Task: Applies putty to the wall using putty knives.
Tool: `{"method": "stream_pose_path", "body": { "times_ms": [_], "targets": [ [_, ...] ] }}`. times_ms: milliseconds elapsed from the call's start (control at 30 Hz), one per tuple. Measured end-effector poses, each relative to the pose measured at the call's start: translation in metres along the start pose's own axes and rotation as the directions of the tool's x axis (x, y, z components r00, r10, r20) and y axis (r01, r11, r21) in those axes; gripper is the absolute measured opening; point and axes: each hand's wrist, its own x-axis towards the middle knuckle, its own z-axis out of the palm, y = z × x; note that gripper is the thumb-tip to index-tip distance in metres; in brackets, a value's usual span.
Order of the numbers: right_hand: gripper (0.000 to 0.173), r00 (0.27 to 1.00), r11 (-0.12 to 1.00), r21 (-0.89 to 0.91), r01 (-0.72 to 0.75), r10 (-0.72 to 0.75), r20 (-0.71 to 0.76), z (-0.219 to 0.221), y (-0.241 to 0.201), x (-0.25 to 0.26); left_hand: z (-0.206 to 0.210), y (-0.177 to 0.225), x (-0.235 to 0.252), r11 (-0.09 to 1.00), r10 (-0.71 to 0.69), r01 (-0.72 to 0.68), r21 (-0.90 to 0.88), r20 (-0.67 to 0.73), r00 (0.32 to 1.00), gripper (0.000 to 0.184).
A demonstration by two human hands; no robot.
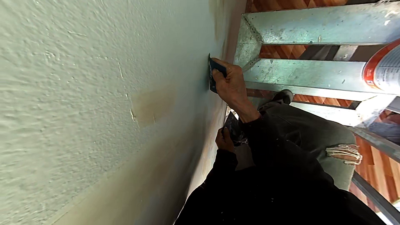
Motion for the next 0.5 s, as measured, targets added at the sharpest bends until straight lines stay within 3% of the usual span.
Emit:
{"method": "stream_pose_path", "body": {
  "times_ms": [133, 233, 300, 367, 500],
  "targets": [
    [0.038, 0.998, 0.998, -0.029, 0.054, -0.053, 0.028, -0.001, -0.017, -0.008, 0.002, -0.001, -0.001, 1.000, 0.017, -0.016, 0.022, -0.010, 1.000, 0.028],
    [0.034, 0.991, 0.988, 0.137, 0.070, -0.084, 0.101, -0.026, -0.021, -0.015, 0.008, -0.003, -0.002, 1.000, 0.013, -0.014, 0.022, 0.017, 1.000, 0.029],
    [0.030, 0.999, 0.983, 0.183, 0.014, -0.023, 0.049, -0.043, -0.008, -0.007, 0.009, -0.003, -0.003, 1.000, 0.014, -0.014, 0.007, 0.023, 1.000, 0.030],
    [0.031, 0.997, 0.991, 0.114, -0.066, 0.071, -0.042, -0.044, 0.013, 0.009, 0.009, 0.000, -0.004, 1.000, 0.019, -0.019, 0.008, 0.012, 1.000, 0.029],
    [0.028, 0.973, 0.968, 0.100, -0.230, 0.232, -0.008, -0.027, 0.033, 0.029, 0.006, -0.001, -0.006, 1.000, 0.007, -0.007, 0.012, 0.002, 1.000, 0.028]
  ]
}}
